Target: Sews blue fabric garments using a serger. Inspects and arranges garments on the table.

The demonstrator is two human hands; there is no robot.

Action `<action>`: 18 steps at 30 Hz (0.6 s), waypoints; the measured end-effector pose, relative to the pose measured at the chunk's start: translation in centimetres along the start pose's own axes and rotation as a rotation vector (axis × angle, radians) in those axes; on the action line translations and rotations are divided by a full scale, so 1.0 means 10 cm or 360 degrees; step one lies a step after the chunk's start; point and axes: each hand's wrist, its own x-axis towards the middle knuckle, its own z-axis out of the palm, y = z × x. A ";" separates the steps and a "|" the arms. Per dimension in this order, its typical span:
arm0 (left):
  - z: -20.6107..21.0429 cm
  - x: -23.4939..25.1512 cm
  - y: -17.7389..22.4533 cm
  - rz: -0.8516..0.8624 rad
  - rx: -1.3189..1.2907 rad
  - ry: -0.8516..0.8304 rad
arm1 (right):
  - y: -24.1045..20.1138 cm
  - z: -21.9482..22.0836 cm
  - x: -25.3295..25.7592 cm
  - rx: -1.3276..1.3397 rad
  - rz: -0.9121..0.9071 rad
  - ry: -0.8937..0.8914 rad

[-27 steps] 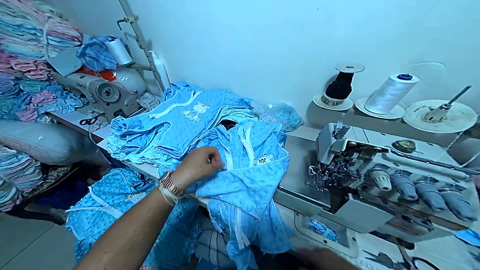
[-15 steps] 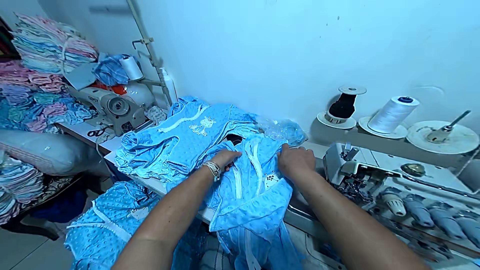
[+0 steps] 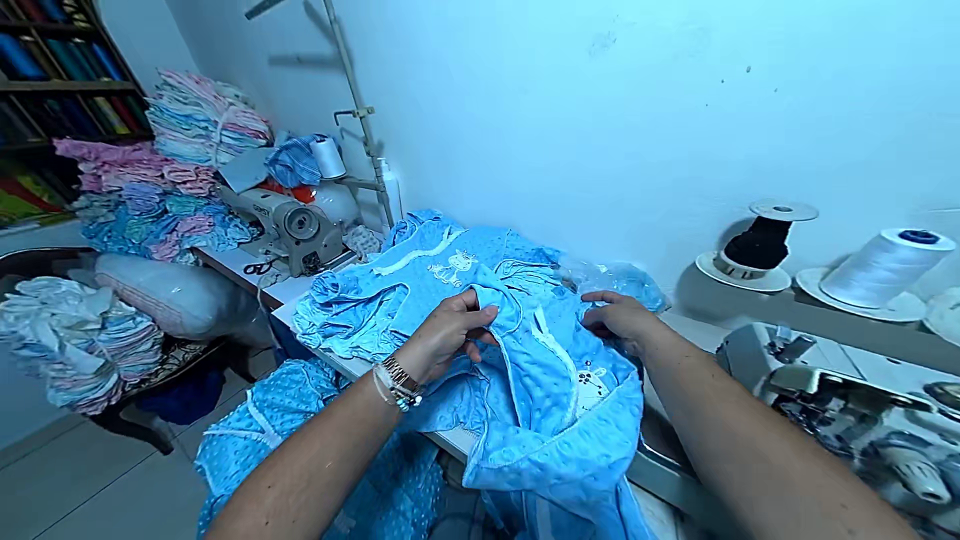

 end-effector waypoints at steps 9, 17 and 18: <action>-0.23 -0.51 0.01 0.0091 0.0086 0.0156 | 0.23 0.08 0.19 -0.0960 -0.0057 0.0027; -0.69 -1.00 0.19 0.0323 -0.0155 0.0159 | -0.23 -0.19 -0.23 -0.0996 -0.0561 0.0158; -0.78 -1.11 0.21 0.0361 -0.0136 0.0148 | -0.27 -0.23 -0.28 -0.0885 -0.0688 0.0125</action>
